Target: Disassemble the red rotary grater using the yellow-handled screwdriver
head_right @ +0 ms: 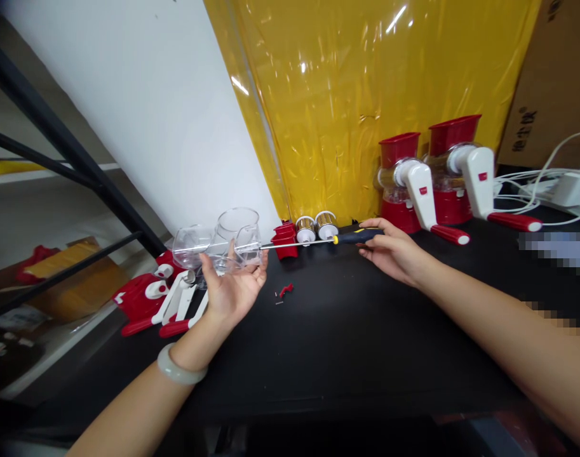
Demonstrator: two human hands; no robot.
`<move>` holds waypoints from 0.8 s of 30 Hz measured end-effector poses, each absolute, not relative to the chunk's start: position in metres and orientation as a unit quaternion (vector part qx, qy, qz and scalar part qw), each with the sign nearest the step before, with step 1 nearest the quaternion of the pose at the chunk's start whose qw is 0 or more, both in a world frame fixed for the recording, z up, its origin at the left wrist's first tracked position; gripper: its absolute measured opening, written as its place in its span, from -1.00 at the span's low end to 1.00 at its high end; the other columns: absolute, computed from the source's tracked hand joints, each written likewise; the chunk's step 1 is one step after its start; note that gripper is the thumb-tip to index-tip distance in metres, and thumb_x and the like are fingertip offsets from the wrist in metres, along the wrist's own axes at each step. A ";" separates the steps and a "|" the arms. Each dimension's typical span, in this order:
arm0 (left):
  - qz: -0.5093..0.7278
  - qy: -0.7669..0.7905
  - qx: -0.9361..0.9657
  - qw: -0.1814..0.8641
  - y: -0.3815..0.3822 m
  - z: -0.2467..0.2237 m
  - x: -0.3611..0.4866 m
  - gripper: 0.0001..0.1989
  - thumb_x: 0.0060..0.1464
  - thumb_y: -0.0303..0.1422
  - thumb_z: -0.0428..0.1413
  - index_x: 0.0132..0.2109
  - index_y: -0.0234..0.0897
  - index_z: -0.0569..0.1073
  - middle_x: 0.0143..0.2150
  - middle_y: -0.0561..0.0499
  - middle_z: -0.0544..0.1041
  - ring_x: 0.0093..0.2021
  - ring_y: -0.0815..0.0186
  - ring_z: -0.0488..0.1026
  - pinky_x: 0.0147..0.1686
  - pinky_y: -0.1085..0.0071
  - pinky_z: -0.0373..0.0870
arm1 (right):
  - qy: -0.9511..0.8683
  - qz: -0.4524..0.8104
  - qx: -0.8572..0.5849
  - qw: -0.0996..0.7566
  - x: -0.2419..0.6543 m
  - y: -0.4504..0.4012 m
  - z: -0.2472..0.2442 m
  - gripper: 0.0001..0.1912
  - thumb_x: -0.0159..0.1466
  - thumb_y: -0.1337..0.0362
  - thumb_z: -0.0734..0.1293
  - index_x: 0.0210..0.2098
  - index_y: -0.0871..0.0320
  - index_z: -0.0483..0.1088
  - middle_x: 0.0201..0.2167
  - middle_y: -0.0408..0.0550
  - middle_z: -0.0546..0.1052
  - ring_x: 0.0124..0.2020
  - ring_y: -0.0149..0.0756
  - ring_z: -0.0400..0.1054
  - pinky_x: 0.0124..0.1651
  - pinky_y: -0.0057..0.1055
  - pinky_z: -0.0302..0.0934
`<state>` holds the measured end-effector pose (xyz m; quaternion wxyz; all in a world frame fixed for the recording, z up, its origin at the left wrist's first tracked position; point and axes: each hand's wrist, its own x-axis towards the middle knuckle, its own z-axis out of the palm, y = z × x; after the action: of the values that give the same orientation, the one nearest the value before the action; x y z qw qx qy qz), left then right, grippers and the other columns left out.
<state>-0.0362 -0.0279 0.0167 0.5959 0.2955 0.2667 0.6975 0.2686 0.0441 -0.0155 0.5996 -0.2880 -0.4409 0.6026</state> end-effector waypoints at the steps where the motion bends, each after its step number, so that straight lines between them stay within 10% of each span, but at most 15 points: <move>1: 0.696 0.268 0.299 0.595 -0.028 0.017 -0.036 -0.09 -0.08 0.29 0.20 0.36 0.10 0.24 0.03 -0.15 0.53 -0.03 0.10 0.57 -0.26 0.39 0.46 | -0.442 0.606 -0.286 0.596 0.269 0.044 -0.015 -0.67 -0.01 0.29 0.57 -0.28 0.03 0.45 -0.36 -0.12 0.54 -0.33 -0.31 0.46 -0.31 -0.38 0.37; 6: 0.695 0.268 0.303 0.595 -0.028 0.017 -0.037 -0.06 -0.10 0.28 0.23 0.37 0.12 0.22 0.03 -0.14 0.52 -0.02 0.09 0.57 -0.26 0.39 0.46 | -0.505 0.544 -0.378 0.554 0.268 0.046 -0.018 -0.61 0.25 -0.08 0.41 -0.42 0.12 0.41 -0.65 -0.14 0.36 -0.68 -0.46 0.16 -0.62 -0.46 0.07; 13: 0.694 0.280 0.304 0.590 -0.026 0.015 -0.036 -0.17 -0.05 0.23 0.23 0.31 0.08 0.31 -0.05 -0.12 0.54 -0.16 0.20 0.56 -0.32 0.44 0.43 | -0.451 0.563 -0.307 0.621 0.270 0.051 -0.018 -0.70 0.00 0.32 0.56 -0.33 0.06 0.42 -0.38 -0.14 0.44 -0.39 -0.39 0.37 -0.37 -0.42 0.35; 24: 0.609 0.452 0.421 0.497 -0.016 0.019 -0.055 -0.16 -0.09 -0.18 0.40 0.34 0.02 0.33 -0.17 -0.01 0.60 -0.39 0.35 0.54 -0.45 0.55 0.36 | -0.433 0.466 -0.408 0.655 0.282 0.065 -0.020 -0.81 -0.02 0.44 0.47 -0.50 0.09 0.40 -0.42 -0.04 0.42 -0.46 -0.36 0.28 -0.60 -0.46 0.18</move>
<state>-0.0550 -0.0161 0.0187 0.4971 0.4214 0.4522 0.6089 0.2825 0.0655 -0.0195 0.6549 -0.4076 -0.4331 0.4663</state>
